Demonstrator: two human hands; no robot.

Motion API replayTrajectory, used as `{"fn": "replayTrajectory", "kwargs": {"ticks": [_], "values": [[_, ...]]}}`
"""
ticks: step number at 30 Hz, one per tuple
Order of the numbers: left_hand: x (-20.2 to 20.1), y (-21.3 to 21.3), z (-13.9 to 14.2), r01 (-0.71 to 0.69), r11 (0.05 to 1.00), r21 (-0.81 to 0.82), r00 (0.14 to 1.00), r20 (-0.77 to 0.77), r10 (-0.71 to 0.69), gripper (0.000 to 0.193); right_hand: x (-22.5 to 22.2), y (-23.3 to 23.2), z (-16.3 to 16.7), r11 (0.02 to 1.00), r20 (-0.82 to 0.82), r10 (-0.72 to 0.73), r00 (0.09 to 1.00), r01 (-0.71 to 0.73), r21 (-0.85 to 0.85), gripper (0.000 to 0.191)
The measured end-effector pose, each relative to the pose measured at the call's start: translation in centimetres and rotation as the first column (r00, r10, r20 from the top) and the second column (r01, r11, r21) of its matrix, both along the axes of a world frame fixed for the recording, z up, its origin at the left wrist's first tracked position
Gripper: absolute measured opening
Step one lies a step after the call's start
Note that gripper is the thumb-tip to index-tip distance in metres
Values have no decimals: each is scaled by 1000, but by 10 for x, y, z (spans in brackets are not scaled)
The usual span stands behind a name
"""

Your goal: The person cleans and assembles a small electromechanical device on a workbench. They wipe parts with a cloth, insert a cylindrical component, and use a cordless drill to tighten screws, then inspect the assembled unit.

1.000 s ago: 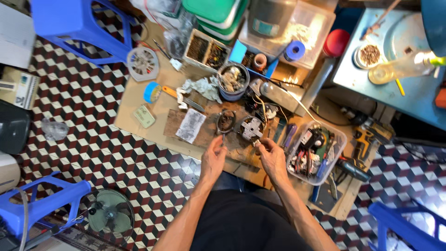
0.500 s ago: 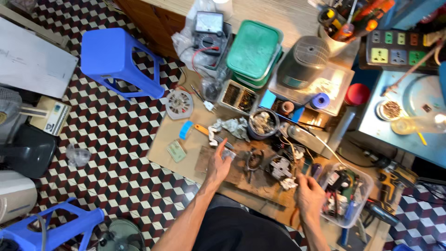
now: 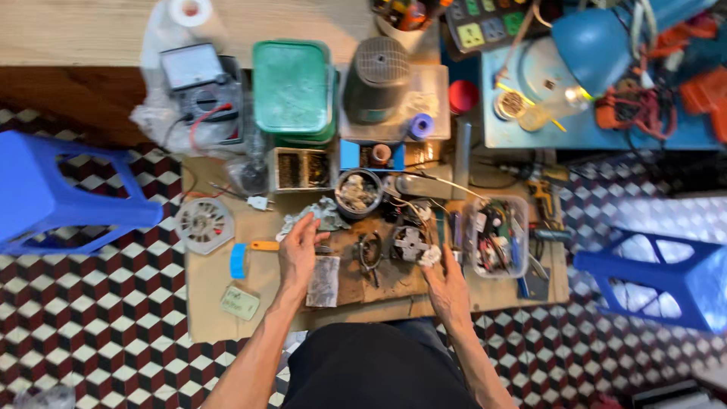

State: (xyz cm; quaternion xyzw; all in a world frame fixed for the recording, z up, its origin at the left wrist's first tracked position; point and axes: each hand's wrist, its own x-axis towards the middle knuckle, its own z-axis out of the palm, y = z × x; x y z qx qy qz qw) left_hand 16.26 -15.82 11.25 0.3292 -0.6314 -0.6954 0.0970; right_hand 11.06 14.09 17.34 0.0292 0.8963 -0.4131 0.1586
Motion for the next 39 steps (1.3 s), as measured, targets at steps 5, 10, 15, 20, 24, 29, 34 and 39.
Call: {"fn": "replayTrajectory", "kwargs": {"ticks": [5,10,15,20,24,29,34,39], "values": [[-11,33,-6,56,966,253,983,155,-97,51,6,51,-11,978,119,-177,977,161,129,54],[2,61,-18,53,961,271,982,160,-99,49,-1,139,-15,930,-45,-330,943,333,154,37],[16,87,-6,-75,961,266,982,187,25,47,-29,212,-16,881,11,-459,888,454,131,32],[26,118,11,-260,941,215,954,207,216,44,-74,247,-30,912,17,-410,912,410,4,29],[36,145,11,-319,933,167,934,226,278,44,-103,254,-40,953,-18,-300,954,298,-61,28],[48,171,6,-312,948,63,912,300,280,46,-116,250,-45,956,77,-243,967,252,-150,29],[52,179,5,-304,952,19,915,284,286,58,-105,236,-46,973,257,-172,951,205,-110,33],[54,179,5,-286,947,146,925,302,233,58,-73,199,-60,993,219,-42,975,16,120,38]]}}
